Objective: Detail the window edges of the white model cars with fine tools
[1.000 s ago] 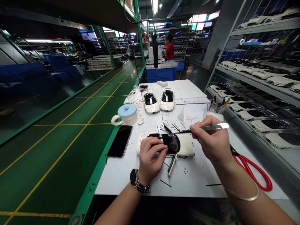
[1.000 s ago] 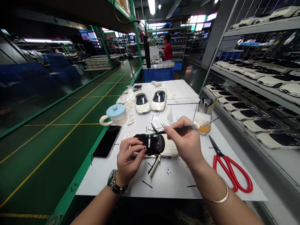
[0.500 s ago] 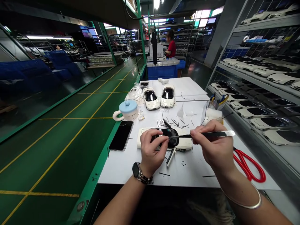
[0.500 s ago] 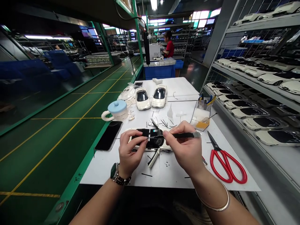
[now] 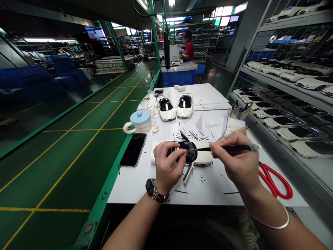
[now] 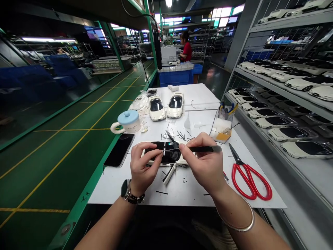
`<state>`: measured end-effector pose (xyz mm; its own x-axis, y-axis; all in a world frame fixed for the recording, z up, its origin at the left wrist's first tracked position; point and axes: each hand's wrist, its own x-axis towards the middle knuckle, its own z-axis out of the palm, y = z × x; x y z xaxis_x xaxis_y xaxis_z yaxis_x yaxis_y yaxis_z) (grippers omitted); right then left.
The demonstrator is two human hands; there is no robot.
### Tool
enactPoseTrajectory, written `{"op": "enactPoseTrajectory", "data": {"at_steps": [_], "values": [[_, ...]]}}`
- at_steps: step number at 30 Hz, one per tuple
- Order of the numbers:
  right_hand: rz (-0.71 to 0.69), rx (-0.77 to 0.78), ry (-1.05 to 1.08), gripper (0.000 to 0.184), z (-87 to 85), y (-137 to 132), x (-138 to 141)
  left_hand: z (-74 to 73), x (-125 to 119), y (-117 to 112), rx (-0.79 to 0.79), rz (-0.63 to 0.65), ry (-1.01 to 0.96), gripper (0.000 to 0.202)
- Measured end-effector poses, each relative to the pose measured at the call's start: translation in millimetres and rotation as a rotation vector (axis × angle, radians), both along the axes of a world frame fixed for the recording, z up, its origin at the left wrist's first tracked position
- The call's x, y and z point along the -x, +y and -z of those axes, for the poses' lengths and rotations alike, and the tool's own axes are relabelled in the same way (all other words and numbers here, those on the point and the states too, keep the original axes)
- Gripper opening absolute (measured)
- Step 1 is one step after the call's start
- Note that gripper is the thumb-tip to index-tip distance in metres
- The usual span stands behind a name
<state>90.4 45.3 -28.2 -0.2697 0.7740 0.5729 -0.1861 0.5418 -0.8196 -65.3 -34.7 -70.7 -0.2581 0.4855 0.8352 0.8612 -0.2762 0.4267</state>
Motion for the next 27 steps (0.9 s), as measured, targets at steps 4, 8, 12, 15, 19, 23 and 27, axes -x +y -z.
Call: {"op": "enactPoseTrajectory", "data": {"at_steps": [4, 8, 12, 15, 19, 23, 27], "values": [[0.015, -0.039, -0.021, 0.020, 0.3, 0, 0, -0.8, 0, 1, 0.009, 0.010, -0.010, 0.011], [0.019, -0.058, -0.025, 0.019, 0.7, 0, -1, -2.2, -1, 1, 0.030, 0.013, -0.030, 0.010], [0.019, -0.084, -0.035, 0.019, 1.9, 1, -1, -3.4, -1, 1, 0.050, 0.013, -0.037, 0.010], [0.006, -0.089, -0.047, 0.020, 2.7, 1, -1, -4.1, -2, 1, 0.058, 0.006, -0.037, 0.009], [-0.011, -0.079, -0.011, 0.018, 3.7, 4, -5, -4.8, -2, 1, 0.072, 0.001, -0.069, 0.007], [-0.104, -0.094, 0.049, 0.016, 7.7, 9, -6, -4.8, -2, 1, 0.081, 0.014, -0.117, 0.007], [-0.145, -0.068, 0.027, 0.013, 14.1, 14, -5, -3.8, -1, 2, 0.087, 0.021, -0.136, 0.007]]}}
